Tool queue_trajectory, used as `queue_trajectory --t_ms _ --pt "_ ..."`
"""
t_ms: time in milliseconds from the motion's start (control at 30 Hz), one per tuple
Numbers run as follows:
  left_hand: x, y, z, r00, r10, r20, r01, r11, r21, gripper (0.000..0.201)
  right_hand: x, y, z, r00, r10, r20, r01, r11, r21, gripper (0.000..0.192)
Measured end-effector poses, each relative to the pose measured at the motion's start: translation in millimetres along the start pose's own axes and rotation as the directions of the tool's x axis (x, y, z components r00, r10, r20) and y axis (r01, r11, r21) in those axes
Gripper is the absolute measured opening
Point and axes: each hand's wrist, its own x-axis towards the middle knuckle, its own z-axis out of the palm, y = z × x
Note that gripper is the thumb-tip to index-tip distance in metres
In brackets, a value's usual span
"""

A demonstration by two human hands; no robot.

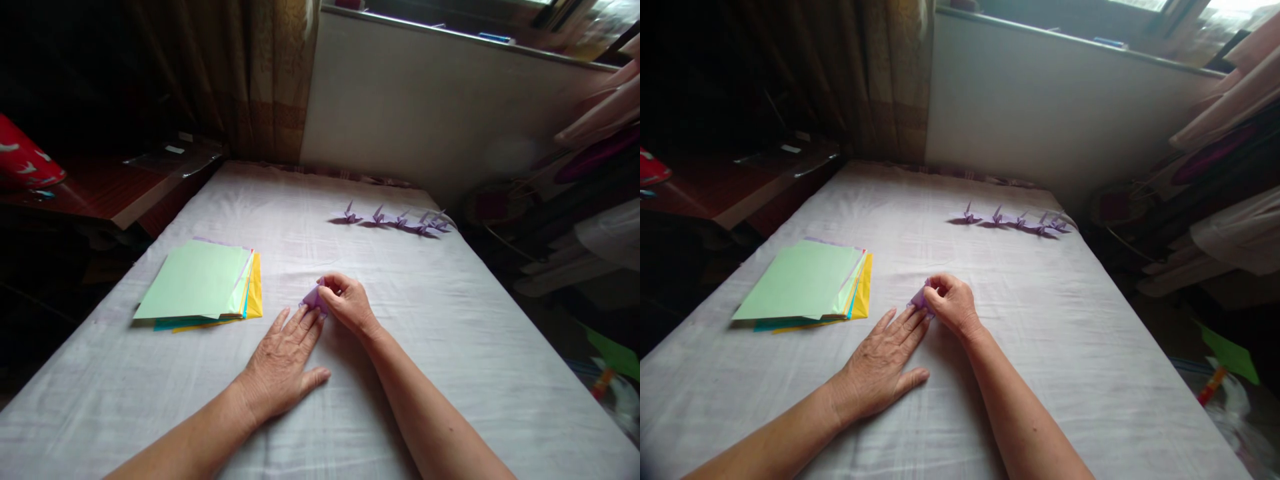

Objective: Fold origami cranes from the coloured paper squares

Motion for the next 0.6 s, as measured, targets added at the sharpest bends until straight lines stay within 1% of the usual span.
queue_trajectory --t_ms 167,433,600 --pt "0 0 -0.3 1.000 0.006 -0.012 -0.006 1.000 0.029 0.076 3 3 4 0.999 -0.031 -0.037 0.034 0.996 0.079 0.022" --pt "0 1 -1.8 1.000 -0.014 0.015 0.013 0.999 0.030 0.075 7 0 6 0.994 -0.061 -0.087 0.072 0.989 0.133 0.018" --pt "-1 0 0.6 1.000 -0.005 0.003 0.005 1.000 0.031 0.075 11 1 3 0.993 -0.017 -0.115 0.039 0.980 0.197 0.020"
